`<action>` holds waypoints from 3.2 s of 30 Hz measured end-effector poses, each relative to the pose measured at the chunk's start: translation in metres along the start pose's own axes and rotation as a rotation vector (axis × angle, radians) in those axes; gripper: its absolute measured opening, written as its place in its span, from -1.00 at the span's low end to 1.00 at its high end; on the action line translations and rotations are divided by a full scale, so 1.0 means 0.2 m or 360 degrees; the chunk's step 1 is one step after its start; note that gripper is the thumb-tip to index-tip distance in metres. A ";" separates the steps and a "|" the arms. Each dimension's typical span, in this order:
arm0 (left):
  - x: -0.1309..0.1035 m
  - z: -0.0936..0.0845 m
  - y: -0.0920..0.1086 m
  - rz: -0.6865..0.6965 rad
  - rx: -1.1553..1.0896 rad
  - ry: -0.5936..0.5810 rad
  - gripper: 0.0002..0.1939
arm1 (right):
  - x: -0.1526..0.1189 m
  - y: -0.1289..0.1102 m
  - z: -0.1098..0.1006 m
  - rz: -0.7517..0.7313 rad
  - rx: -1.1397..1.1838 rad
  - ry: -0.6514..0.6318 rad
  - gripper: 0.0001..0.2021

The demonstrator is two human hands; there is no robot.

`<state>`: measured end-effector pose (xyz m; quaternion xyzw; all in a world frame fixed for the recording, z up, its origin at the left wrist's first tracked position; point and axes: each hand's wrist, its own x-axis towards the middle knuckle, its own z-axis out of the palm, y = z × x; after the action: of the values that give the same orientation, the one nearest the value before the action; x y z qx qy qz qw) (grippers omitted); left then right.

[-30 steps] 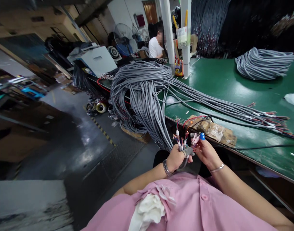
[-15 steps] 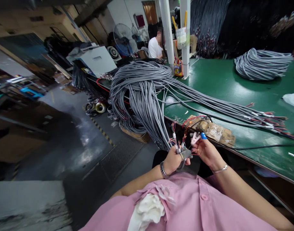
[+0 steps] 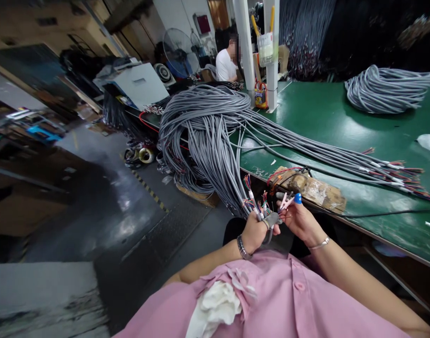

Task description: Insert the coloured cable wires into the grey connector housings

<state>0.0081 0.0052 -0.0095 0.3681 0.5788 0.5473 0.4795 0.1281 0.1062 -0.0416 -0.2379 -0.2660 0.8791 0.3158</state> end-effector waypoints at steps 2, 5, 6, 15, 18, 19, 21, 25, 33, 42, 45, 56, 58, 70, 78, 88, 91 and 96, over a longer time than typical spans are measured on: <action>0.01 0.00 -0.01 -0.0009 0.0012 0.0023 -0.50 | 0.01 0.00 0.01 0.0028 0.0015 0.0027 -0.60; 0.01 0.00 -0.01 -0.0006 0.0025 0.0025 -0.52 | 0.02 0.00 0.03 -0.0028 0.0033 0.0122 -0.59; 0.01 0.01 -0.01 -0.0004 0.0038 0.0028 -0.52 | 0.02 0.00 0.03 -0.0055 0.0045 0.0151 -0.60; 0.02 -0.01 -0.04 -0.0053 0.0135 -0.0021 -0.51 | 0.03 0.01 0.03 -0.0142 0.0019 0.0202 -0.65; 0.01 -0.01 -0.04 -0.0010 0.0118 -0.0030 -0.51 | 0.02 0.01 0.03 -0.0111 0.0064 0.0212 -0.66; 0.00 -0.01 -0.04 0.0005 0.0108 -0.0028 -0.52 | 0.02 0.01 0.03 -0.0096 0.0086 0.0216 -0.66; 0.00 -0.01 -0.04 0.0013 0.0104 -0.0020 -0.52 | 0.02 0.01 0.03 -0.0066 0.0112 0.0217 -0.66; 0.01 -0.01 -0.04 -0.0010 0.0090 -0.0002 -0.52 | 0.03 0.01 0.02 -0.0071 0.0106 0.0205 -0.68; 0.01 0.00 -0.03 -0.0001 -0.0038 0.0001 -0.53 | 0.04 0.03 0.00 -0.0121 0.0071 0.0185 -0.66; 0.02 -0.01 -0.04 0.0046 -0.0017 -0.0067 -0.55 | 0.03 0.02 0.01 -0.0062 0.0131 0.0172 -0.66; 0.01 -0.01 -0.04 0.0105 0.0053 -0.0122 -0.54 | 0.02 0.01 0.01 -0.0022 0.0143 0.0145 -0.67; -0.07 -0.03 0.01 0.0195 0.0289 -0.0008 -0.52 | -0.02 -0.04 -0.02 -0.0083 -0.0090 0.0060 -0.75; -0.07 -0.02 0.02 0.0201 0.0281 0.0042 -0.52 | -0.02 -0.03 -0.03 -0.0153 -0.0173 0.0070 -0.73; 0.01 0.01 -0.02 0.0135 0.0095 0.0047 -0.53 | 0.03 0.03 -0.02 -0.0213 -0.0153 0.0076 -0.58; 0.01 0.01 -0.05 0.0096 0.0180 0.0042 -0.52 | 0.04 0.04 0.00 -0.0258 0.0010 0.0171 -0.67; -0.07 -0.05 0.00 0.0157 0.0262 0.0036 -0.50 | -0.05 -0.03 -0.05 0.0075 -0.0131 -0.0102 -0.52; -0.09 -0.06 -0.02 0.0198 0.0325 0.0001 -0.54 | -0.09 -0.06 -0.05 0.0284 -0.0437 -0.0256 -0.56; -0.07 -0.07 -0.05 0.0199 0.0461 -0.0087 -0.65 | -0.13 -0.08 0.01 0.0099 -0.0909 -0.0220 -0.79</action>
<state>-0.0003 -0.0140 -0.0173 0.4836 0.6143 0.4768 0.4019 0.1517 0.0979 -0.0248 -0.2647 -0.5162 0.7920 0.1901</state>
